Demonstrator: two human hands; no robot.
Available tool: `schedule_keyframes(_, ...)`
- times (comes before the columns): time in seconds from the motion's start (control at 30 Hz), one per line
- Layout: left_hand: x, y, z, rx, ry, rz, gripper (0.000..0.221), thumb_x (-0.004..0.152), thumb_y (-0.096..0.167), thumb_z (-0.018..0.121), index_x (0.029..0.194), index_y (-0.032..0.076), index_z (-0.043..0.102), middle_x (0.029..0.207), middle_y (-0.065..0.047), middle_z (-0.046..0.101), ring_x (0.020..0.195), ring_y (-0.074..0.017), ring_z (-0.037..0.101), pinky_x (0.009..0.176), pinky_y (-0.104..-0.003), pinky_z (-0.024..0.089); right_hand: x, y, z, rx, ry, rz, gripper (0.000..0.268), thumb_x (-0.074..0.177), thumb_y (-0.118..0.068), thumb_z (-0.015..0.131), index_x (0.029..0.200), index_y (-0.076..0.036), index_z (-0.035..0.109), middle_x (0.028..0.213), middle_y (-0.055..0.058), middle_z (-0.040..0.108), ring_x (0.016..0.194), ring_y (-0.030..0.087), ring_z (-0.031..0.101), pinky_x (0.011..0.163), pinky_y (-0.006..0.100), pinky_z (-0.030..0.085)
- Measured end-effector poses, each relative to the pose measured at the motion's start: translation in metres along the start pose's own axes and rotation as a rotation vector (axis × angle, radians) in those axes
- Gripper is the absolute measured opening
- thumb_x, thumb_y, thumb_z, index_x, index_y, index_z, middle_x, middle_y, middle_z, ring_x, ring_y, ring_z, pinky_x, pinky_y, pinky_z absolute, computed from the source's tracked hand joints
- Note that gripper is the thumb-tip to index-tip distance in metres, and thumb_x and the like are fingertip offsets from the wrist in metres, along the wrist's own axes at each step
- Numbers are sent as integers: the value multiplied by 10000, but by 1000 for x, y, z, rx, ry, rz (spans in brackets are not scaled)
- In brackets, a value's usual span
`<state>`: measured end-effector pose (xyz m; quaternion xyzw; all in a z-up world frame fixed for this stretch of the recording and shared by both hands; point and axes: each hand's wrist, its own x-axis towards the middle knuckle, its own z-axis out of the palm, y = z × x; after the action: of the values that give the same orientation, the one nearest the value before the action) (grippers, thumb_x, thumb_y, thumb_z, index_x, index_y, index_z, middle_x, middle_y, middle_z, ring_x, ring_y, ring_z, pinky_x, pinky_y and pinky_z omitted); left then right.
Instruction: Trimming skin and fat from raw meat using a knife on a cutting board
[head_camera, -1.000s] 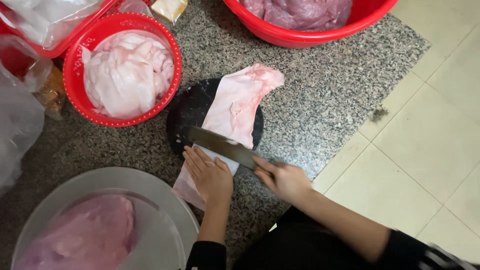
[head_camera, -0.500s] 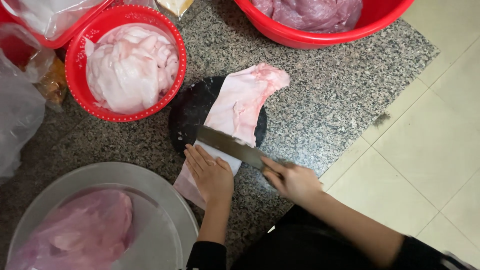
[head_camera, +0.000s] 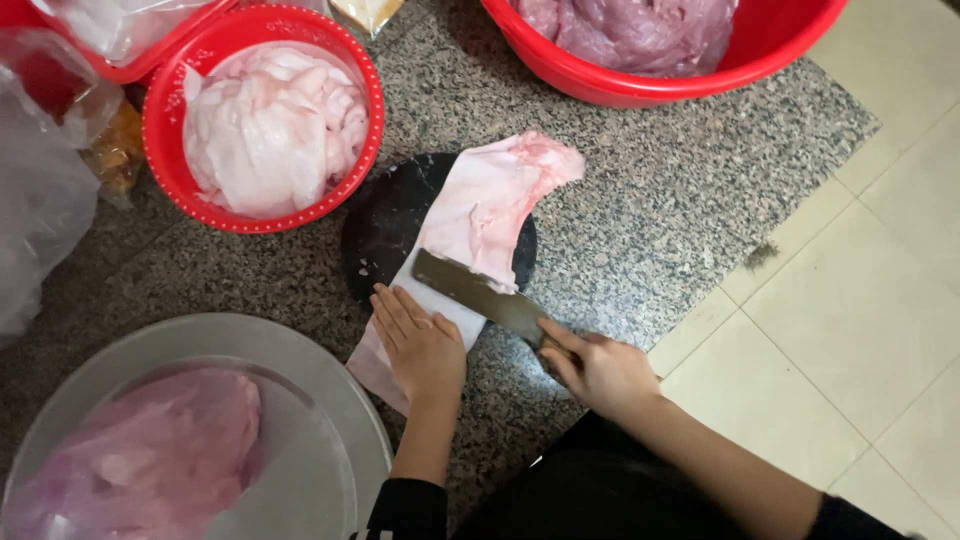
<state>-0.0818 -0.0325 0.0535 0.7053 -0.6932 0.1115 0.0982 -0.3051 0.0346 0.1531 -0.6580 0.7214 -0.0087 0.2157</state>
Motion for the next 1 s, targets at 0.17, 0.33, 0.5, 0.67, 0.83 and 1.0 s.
schedule_keyframes(0.17, -2, -1, -2, 4, -40, -14, 723, 977, 280, 542, 1567, -118, 413, 1675, -337, 318, 1591, -461, 271, 1316, -521, 195, 33, -27, 0, -12, 8, -9, 469, 977, -613, 529, 1443, -575, 574, 817, 50, 774, 814, 318, 797, 765, 476, 649)
schedule_keyframes(0.33, -3, -4, 0, -59, -10, -5, 710, 963, 235, 598, 1547, -132, 427, 1648, -358, 348, 1567, -472, 317, 1305, -521, 233, 46, -43, -13, 68, -29, -55, 467, 1007, -591, 517, 1461, -508, 587, 901, 123, 793, 885, 380, 793, 812, 508, 640)
schedule_keyframes(0.5, -2, -6, 2, -93, 28, -9, 706, 949, 216, 602, 1530, -147, 431, 1634, -373, 353, 1557, -488, 325, 1302, -532, 234, 14, -6, -18, 50, -73, 66, 458, 974, -623, 550, 1426, -569, 601, 916, 127, 811, 933, 371, 790, 856, 513, 636)
schedule_keyframes(0.67, -2, -7, 5, -77, 54, -23, 733, 927, 221, 633, 1533, -138, 427, 1638, -367, 349, 1558, -488, 320, 1298, -531, 242, 36, -40, -44, 196, -127, 122, 436, 977, -617, 561, 1401, -549, 639, 1076, 102, 821, 1038, 378, 770, 947, 496, 609)
schedule_keyframes(0.83, -2, -14, -31, -389, -384, -187, 666, 1093, 272, 434, 1641, -65, 263, 1755, -280, 57, 1642, -388, 66, 1343, -447, 53, 28, -26, -56, 1453, -302, 529, 415, 1024, -551, 638, 1256, -207, 625, 642, -6, 415, 397, 126, 390, 326, 244, 305)
schedule_keyframes(1.0, -51, 39, -60, -1061, -399, -789, 547, 959, 217, 630, 1436, 26, 441, 1457, -190, 433, 1398, -327, 432, 1144, -491, 398, 11, 11, -55, 1506, -280, 555, 461, 1026, -622, 631, 1120, -188, 508, 677, -31, 378, 427, 91, 376, 367, 211, 296)
